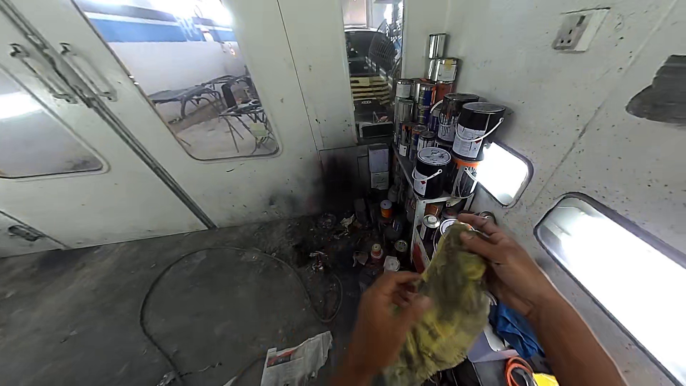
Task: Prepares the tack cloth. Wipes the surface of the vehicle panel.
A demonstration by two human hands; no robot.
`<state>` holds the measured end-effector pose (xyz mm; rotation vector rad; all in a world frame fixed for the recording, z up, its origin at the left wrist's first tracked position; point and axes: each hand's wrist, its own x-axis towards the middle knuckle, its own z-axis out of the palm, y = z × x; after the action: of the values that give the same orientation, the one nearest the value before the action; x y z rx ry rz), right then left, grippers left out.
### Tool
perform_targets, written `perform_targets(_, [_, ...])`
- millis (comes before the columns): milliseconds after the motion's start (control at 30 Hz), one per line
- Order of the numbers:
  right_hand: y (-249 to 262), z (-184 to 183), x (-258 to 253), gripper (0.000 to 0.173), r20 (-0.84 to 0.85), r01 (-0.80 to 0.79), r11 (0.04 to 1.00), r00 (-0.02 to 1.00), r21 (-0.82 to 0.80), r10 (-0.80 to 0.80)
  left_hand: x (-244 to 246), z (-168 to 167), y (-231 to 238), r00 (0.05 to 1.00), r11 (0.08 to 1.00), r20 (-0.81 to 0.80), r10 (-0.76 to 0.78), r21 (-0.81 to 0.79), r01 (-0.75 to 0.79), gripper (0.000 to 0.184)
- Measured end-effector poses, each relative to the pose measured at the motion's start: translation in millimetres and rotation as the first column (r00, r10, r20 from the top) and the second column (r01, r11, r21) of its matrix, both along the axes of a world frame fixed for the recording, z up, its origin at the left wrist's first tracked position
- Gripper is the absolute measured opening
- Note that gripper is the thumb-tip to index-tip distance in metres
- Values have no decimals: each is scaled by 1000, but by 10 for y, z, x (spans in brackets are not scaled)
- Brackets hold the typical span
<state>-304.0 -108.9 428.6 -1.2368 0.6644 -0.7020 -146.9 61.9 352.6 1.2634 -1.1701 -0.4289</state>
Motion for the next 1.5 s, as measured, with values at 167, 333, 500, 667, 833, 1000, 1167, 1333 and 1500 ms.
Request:
perform_targets(167, [183, -95, 113, 43, -75, -85, 995, 994, -51, 81, -360, -165, -160, 1000, 1000, 5, 8, -17, -8, 67])
perform_targets(333, [228, -129, 92, 50, -70, -98, 994, 993, -44, 94, -369, -152, -222, 993, 997, -108, 55, -51, -61, 32])
perform_targets(500, [203, -205, -3, 77, -93, -175, 974, 982, -142, 163, -300, -168, -281, 986, 998, -166, 24, -47, -32, 16])
perform_targets(667, [210, -368, -117, 97, -287, -195, 942, 951, -273, 114, -124, -47, -249, 858, 987, -505, -100, 62, 151, 11])
perform_targets(833, [243, -393, -230, 70, -364, -215, 922, 927, -322, 89, 13, -71, -203, 811, 964, -580, -76, 165, 209, 7])
perform_targets(1000, [237, -517, -277, 50, -276, -165, 933, 958, -321, 74, 9, -165, -198, 863, 975, -502, -55, 157, 154, 10])
perform_targets(1167, [272, -651, -282, 36, -92, -50, 963, 995, -266, 27, 66, -201, -162, 928, 980, -363, -83, 141, 143, 12])
perform_targets(1333, [305, -677, -263, 27, 35, 108, 959, 994, -262, -103, 153, -176, -150, 933, 989, -356, -43, 119, 91, 9])
perform_targets(1500, [180, -653, -433, 14, 52, 181, 938, 983, -295, -174, 325, -66, -167, 836, 991, -536, 117, 119, -62, 15])
